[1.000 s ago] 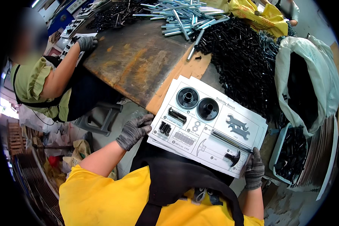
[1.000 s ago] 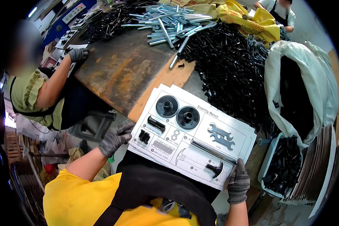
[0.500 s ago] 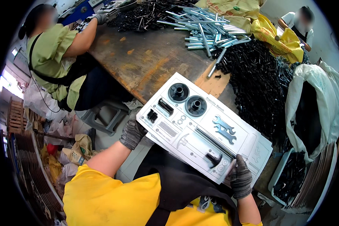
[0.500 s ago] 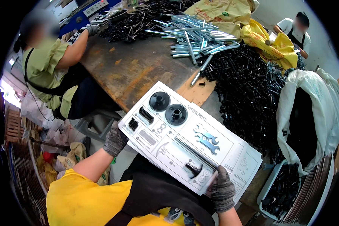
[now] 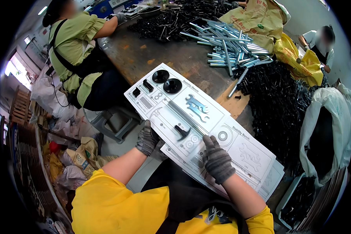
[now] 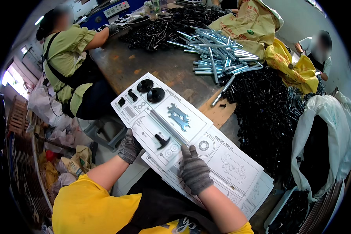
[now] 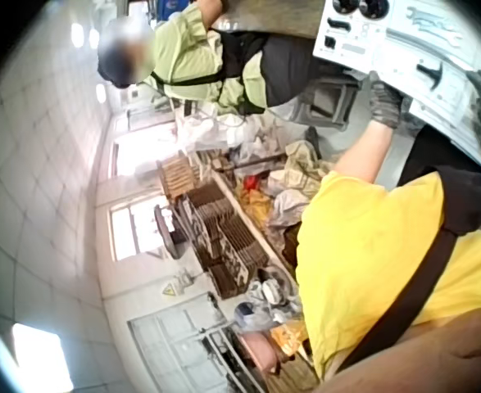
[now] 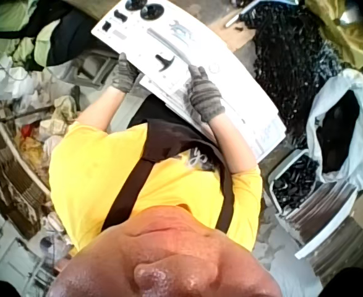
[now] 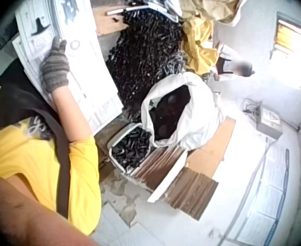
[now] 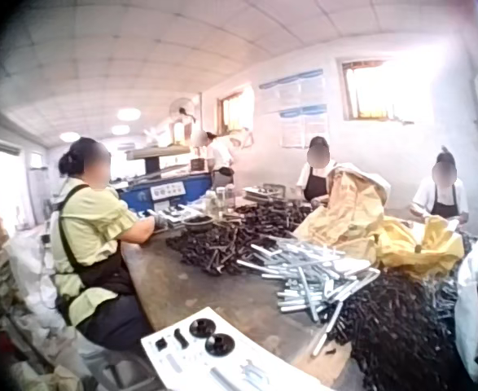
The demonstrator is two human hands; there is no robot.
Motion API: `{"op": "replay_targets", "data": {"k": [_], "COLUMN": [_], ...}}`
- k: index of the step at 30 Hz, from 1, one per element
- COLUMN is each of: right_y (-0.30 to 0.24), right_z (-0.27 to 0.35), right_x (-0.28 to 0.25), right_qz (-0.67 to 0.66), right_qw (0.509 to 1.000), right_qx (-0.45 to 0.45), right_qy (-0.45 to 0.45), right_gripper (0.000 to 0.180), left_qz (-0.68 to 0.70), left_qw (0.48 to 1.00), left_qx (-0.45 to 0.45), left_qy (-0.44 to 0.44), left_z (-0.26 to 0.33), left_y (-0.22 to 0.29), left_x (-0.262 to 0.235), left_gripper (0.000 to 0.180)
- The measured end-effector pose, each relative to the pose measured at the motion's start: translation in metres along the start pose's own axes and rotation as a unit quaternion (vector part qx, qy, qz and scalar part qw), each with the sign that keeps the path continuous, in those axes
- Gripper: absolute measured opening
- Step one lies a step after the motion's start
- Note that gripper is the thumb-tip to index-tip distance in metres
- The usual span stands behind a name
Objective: The person picks various metal hardware pieces from piles on a table and places them onto printed instruction sheets that serve as packaging templates. They handle bolts, nuts, washers, and small black plastic parts, arranging each item into designated spots on the sheets. The person repeats this process for multiple sheets, occasionally reaching into a large sack to retrieve more parts.
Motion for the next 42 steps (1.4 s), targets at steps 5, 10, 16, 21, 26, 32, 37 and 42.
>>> {"op": "replay_targets", "data": {"k": [5, 10, 16, 21, 26, 32, 37, 42], "right_y": [-0.014, -0.027, -0.015, 0.026, 0.087, 0.126, 0.131, 0.131], "right_z": [-0.054, -0.084, -0.038, 0.034, 0.142, 0.240, 0.250, 0.238], "right_x": [0.018, 0.023, -0.011, -0.050, -0.068, -0.073, -0.055, -0.069], "right_qz": [-0.043, -0.039, -0.123, -0.166, -0.197, 0.036, 0.041, 0.076], "right_qw": [0.999, 0.998, 0.989, 0.986, 0.939, 0.843, 0.871, 0.864], "right_qx": [-0.016, 0.003, -0.017, 0.031, 0.212, 0.506, 0.462, 0.492], "right_qy": [-0.001, -0.053, -0.078, 0.003, 0.186, 0.178, 0.163, 0.077], "right_gripper": [0.046, 0.044, 0.041, 0.037, 0.035, 0.034, 0.041, 0.043], "left_qz": [-0.007, 0.065, 0.057, 0.010, -0.171, -0.805, -0.847, -0.846], "left_qw": [0.986, 0.964, 0.956, 0.947, 0.892, 0.517, 0.469, 0.443], "left_qx": [0.101, 0.181, 0.237, 0.229, 0.353, 0.269, 0.159, 0.165], "left_qy": [0.131, 0.184, 0.162, 0.224, 0.223, -0.113, -0.193, -0.248], "left_z": [-0.014, -0.065, -0.095, -0.119, -0.031, 0.003, -0.003, 0.008], "left_y": [0.007, 0.024, 0.049, 0.068, 0.081, 0.034, -0.018, -0.048], "left_x": [-0.004, -0.043, -0.048, -0.090, 0.039, 0.122, 0.158, 0.189], "left_gripper": [0.052, 0.041, 0.033, 0.026, 0.030, 0.053, 0.056, 0.051]}}
Point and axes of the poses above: each hand's wrist, its own z-axis away from the middle knuckle, its own x-axis out of the palm, y = z × x, the point moved 2 cm from there along -z, towards the middle knuckle, and after that the axes turned 2 degrees about x, right-handed, at the moved point
